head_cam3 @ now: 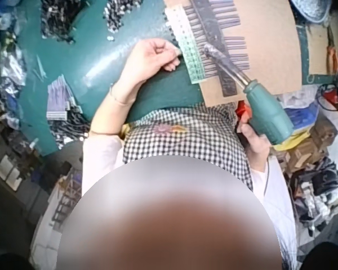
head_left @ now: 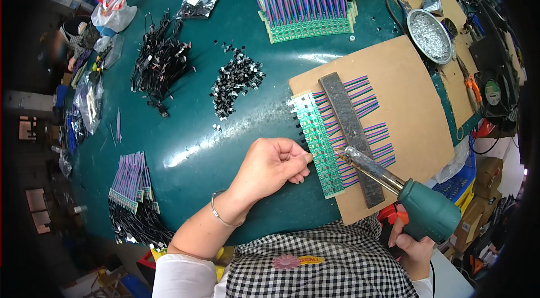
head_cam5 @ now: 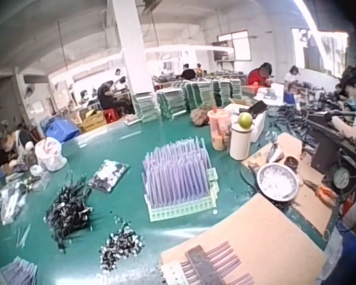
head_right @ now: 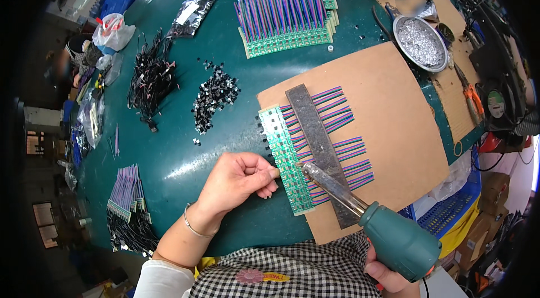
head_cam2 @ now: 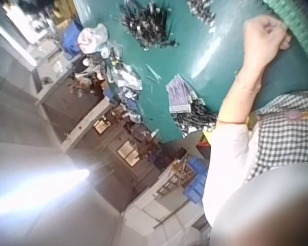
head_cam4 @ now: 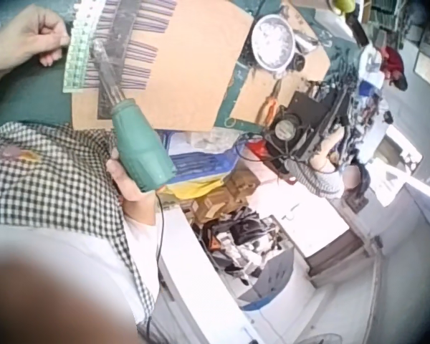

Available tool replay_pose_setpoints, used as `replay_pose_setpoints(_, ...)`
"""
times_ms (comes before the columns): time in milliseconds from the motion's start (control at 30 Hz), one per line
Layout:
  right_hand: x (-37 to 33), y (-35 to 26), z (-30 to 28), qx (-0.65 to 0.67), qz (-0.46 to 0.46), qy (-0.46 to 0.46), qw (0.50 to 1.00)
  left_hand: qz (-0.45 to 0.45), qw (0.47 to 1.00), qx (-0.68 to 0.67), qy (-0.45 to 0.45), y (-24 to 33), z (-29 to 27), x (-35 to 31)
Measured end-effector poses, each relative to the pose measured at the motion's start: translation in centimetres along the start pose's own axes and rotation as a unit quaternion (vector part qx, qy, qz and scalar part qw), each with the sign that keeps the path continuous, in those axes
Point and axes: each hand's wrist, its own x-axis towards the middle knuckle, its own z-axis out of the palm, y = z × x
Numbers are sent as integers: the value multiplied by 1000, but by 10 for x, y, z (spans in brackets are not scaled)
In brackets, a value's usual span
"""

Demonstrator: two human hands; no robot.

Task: The person solders wires and electronic components onto a printed circuit board using a soldering iron and soldering wire.

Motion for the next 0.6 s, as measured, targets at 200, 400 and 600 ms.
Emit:
replay_pose_setpoints(200,-2,3,5,-16,45,0,999,-1,999,-47,-12,-3,-1,3)
replay_pose_setpoints(400,1,4,7,-65,54,-36,996,-9,999,-48,-22,-1,-2,5)
replay_pose_setpoints(600,0,8,4,-137,59,-59,987,-11,998,-54,-22,-2,-1,5)
